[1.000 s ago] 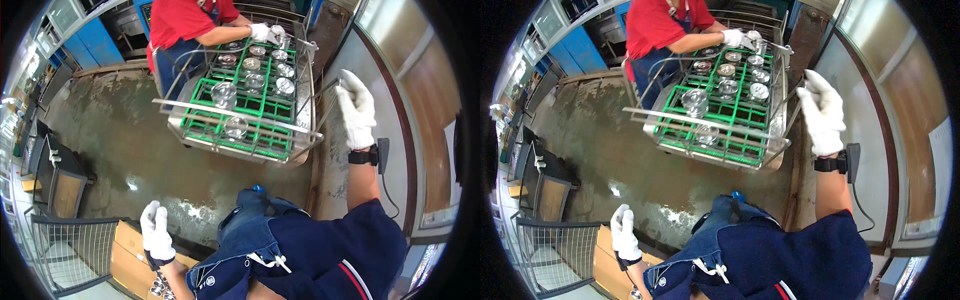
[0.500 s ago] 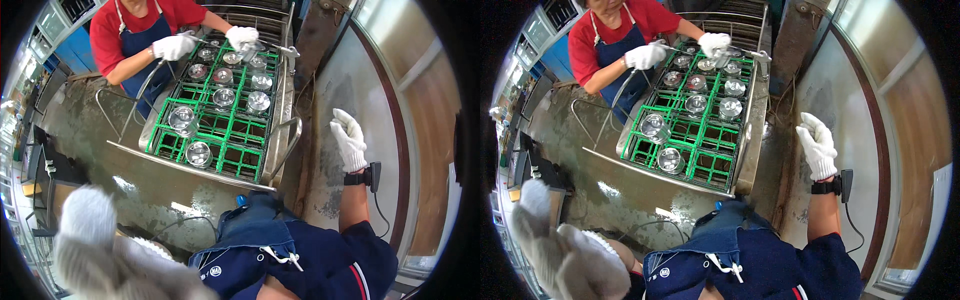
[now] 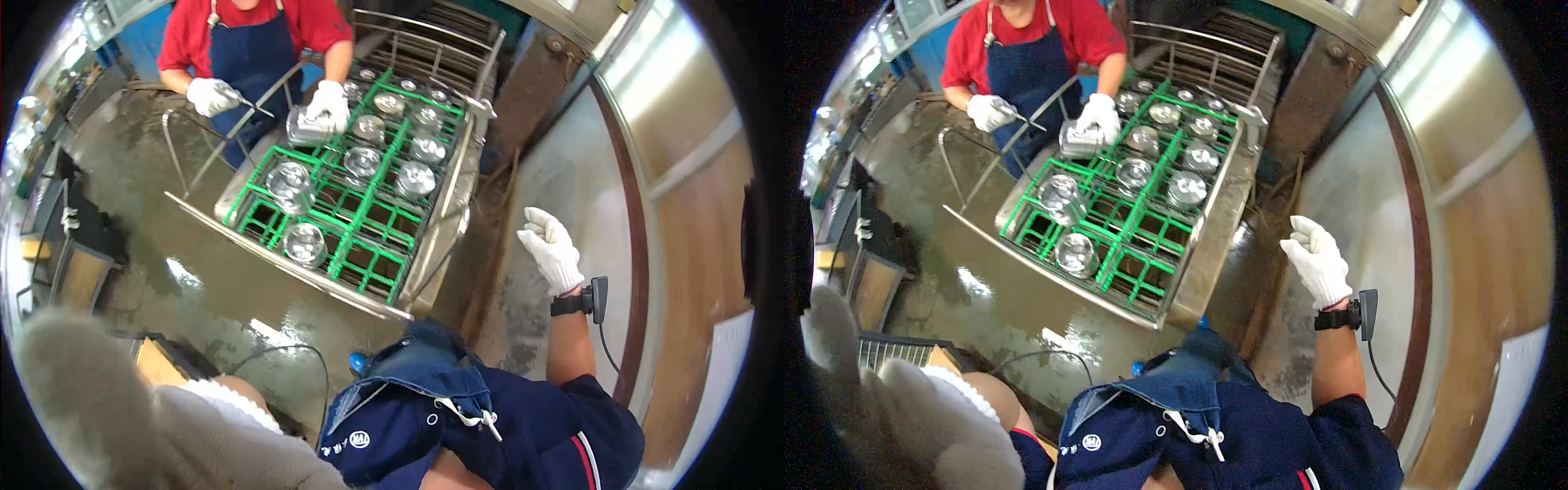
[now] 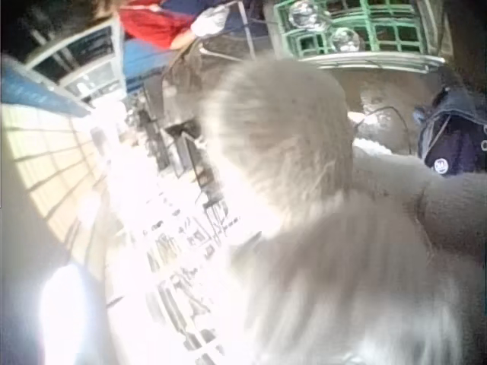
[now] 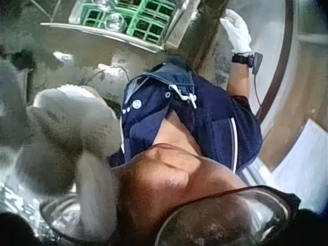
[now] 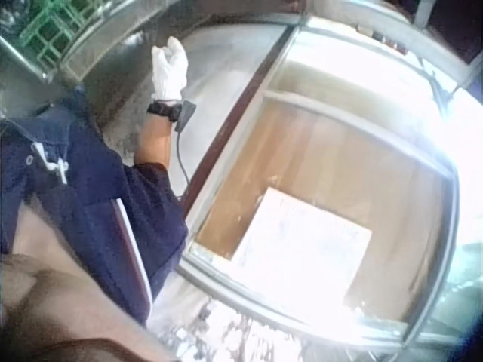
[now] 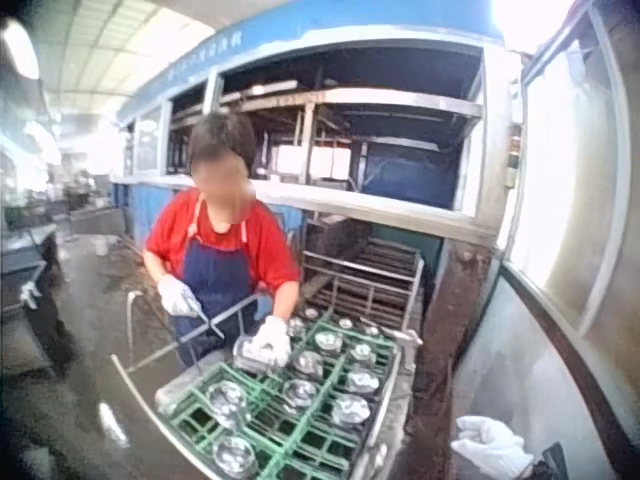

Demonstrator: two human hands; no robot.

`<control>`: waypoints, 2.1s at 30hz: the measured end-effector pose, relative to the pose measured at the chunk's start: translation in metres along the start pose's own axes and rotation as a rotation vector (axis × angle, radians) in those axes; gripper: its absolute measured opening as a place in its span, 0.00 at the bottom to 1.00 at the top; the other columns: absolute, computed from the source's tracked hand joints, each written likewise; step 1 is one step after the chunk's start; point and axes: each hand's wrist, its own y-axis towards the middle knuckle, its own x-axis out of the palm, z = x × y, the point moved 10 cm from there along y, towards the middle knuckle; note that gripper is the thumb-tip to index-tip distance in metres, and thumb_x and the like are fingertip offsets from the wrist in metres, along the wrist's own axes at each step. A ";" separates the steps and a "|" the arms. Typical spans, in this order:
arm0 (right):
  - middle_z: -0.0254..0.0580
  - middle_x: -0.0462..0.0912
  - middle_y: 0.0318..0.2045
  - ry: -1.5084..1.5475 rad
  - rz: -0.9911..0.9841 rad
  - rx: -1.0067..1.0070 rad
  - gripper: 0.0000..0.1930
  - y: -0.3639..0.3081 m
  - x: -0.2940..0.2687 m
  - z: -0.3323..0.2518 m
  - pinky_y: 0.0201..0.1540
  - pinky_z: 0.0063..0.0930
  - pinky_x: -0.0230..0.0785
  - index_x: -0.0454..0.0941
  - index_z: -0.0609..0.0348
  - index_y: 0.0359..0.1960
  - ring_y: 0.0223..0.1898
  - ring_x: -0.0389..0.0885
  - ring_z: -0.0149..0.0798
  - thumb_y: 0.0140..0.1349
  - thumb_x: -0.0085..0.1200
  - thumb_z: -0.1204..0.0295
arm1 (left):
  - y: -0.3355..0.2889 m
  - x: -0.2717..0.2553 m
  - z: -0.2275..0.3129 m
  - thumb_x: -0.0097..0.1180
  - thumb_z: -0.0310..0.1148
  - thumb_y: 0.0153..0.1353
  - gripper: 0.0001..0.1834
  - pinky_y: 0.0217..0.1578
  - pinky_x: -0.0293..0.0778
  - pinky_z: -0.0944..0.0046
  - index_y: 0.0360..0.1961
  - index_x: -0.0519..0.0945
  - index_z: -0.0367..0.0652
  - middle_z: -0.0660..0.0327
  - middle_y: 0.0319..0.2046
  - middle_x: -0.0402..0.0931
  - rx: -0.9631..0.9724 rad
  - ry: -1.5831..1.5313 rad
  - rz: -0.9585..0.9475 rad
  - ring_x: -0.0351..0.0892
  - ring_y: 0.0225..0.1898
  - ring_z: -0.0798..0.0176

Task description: Cleaning cylindrical metal parts using an air spray gun and organizing them on cardboard.

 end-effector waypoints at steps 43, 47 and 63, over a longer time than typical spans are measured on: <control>0.34 0.85 0.32 0.252 -0.712 0.594 0.12 0.113 0.071 0.173 0.30 0.24 0.71 0.81 0.56 0.46 0.32 0.82 0.26 0.64 0.64 0.67 | -0.182 0.652 0.020 0.67 0.55 0.48 0.63 0.58 0.73 0.50 0.74 0.44 0.31 0.33 0.62 0.63 -1.035 -0.235 -1.671 0.72 0.61 0.38; 0.31 0.84 0.27 0.371 -0.661 0.523 0.09 0.119 0.076 0.187 0.28 0.24 0.69 0.83 0.55 0.41 0.27 0.79 0.25 0.61 0.65 0.67 | -0.185 0.666 0.024 0.68 0.59 0.48 0.64 0.62 0.70 0.50 0.73 0.45 0.31 0.31 0.66 0.54 -0.757 -0.013 -1.811 0.65 0.65 0.36; 0.33 0.85 0.26 0.479 -0.913 0.549 0.10 0.112 0.035 0.124 0.19 0.23 0.69 0.83 0.60 0.39 0.16 0.76 0.27 0.57 0.69 0.72 | -0.135 0.647 0.001 0.65 0.47 0.41 0.31 0.47 0.80 0.54 0.46 0.81 0.39 0.42 0.44 0.82 -0.759 -0.201 -1.641 0.84 0.46 0.45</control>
